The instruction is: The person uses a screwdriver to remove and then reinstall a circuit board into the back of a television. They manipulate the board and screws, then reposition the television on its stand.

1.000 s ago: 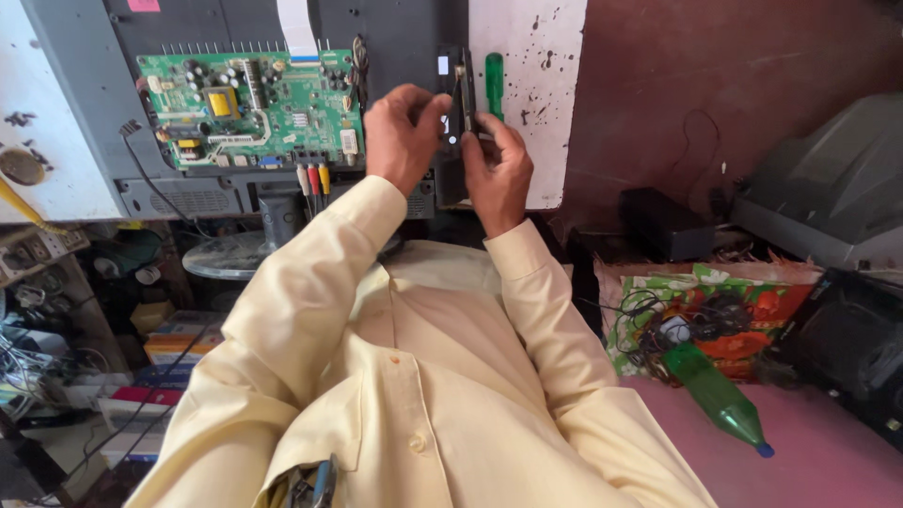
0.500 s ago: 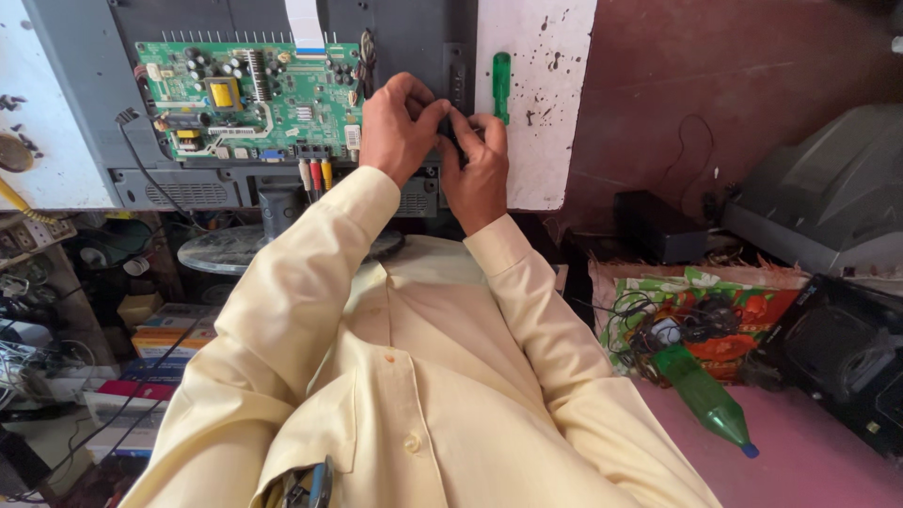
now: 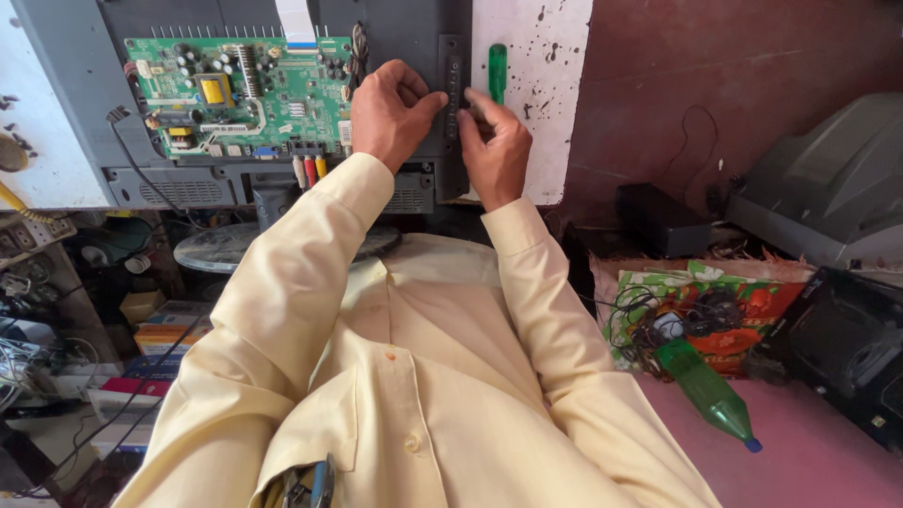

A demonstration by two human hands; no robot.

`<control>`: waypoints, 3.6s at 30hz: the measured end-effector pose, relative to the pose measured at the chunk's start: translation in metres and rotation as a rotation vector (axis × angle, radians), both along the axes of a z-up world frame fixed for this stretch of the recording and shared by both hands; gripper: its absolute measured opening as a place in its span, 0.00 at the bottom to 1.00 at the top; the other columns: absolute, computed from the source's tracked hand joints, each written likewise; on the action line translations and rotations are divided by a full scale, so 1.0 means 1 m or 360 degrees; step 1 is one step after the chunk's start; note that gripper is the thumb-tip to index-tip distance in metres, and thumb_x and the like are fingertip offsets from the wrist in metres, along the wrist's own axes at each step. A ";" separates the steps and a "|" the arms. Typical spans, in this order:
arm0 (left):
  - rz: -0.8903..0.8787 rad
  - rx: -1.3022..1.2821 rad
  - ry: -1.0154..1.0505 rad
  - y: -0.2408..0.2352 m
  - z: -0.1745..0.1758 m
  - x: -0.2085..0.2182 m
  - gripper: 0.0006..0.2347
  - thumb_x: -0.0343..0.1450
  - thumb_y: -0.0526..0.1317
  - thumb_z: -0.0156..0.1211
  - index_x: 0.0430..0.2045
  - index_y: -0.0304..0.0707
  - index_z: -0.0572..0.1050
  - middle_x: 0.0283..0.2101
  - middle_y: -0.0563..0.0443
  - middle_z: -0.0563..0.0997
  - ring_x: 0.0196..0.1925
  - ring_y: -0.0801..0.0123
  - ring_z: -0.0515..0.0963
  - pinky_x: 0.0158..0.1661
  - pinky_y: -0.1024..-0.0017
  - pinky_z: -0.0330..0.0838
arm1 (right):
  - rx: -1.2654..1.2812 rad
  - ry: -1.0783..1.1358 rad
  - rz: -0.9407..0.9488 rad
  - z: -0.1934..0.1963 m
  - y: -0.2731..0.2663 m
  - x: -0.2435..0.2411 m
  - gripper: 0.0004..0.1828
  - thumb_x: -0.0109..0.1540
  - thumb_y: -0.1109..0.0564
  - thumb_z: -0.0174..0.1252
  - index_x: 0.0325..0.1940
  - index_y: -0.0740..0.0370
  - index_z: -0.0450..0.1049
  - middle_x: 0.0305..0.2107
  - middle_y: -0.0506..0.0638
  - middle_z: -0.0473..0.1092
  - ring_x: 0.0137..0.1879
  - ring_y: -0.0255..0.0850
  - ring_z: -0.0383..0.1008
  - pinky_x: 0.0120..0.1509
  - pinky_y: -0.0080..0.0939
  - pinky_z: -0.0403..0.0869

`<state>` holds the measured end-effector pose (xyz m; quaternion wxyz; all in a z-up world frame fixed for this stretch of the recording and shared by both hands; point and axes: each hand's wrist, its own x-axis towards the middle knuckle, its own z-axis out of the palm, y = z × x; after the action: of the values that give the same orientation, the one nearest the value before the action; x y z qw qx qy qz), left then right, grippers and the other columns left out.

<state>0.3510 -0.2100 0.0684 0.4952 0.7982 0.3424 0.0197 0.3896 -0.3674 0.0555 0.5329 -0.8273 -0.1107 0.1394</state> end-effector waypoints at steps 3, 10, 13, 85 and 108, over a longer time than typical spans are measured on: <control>-0.0024 0.0016 0.0018 -0.002 0.002 0.000 0.09 0.62 0.40 0.76 0.23 0.35 0.80 0.21 0.50 0.82 0.23 0.69 0.81 0.27 0.70 0.74 | -0.0012 -0.0020 0.0014 -0.006 0.004 0.005 0.16 0.61 0.61 0.69 0.52 0.64 0.80 0.31 0.53 0.76 0.34 0.38 0.79 0.39 0.36 0.76; -0.0078 0.0018 0.0002 -0.008 0.003 -0.004 0.08 0.64 0.40 0.73 0.25 0.35 0.81 0.23 0.49 0.82 0.24 0.67 0.82 0.28 0.69 0.75 | -0.0207 -0.0045 0.0082 -0.008 0.001 0.012 0.16 0.60 0.61 0.69 0.53 0.61 0.82 0.25 0.54 0.73 0.29 0.40 0.72 0.36 0.39 0.71; -0.0066 0.0036 0.0036 -0.010 0.002 -0.003 0.08 0.64 0.40 0.73 0.24 0.35 0.81 0.23 0.49 0.83 0.24 0.66 0.82 0.29 0.68 0.75 | -0.0154 -0.0033 0.0122 -0.005 -0.001 0.014 0.16 0.60 0.62 0.68 0.53 0.60 0.82 0.25 0.53 0.75 0.29 0.37 0.74 0.36 0.38 0.72; -0.0057 0.0040 0.0212 -0.024 0.018 0.003 0.11 0.63 0.44 0.73 0.23 0.35 0.81 0.23 0.50 0.84 0.24 0.67 0.84 0.29 0.69 0.76 | -0.0036 0.0016 0.0043 0.003 -0.009 -0.025 0.23 0.58 0.62 0.68 0.58 0.66 0.76 0.38 0.53 0.72 0.37 0.39 0.79 0.43 0.36 0.81; -0.0030 0.0337 0.0314 -0.016 0.010 0.006 0.16 0.57 0.45 0.79 0.21 0.38 0.74 0.30 0.48 0.80 0.33 0.55 0.81 0.34 0.58 0.72 | -0.0047 0.0219 -0.0179 -0.001 0.005 -0.027 0.19 0.54 0.61 0.73 0.46 0.71 0.77 0.31 0.53 0.79 0.30 0.33 0.76 0.35 0.34 0.76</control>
<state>0.3568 -0.2264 0.0784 0.3725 0.8472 0.3779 -0.0276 0.3629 -0.3629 0.0546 0.5341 -0.8283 -0.0252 0.1674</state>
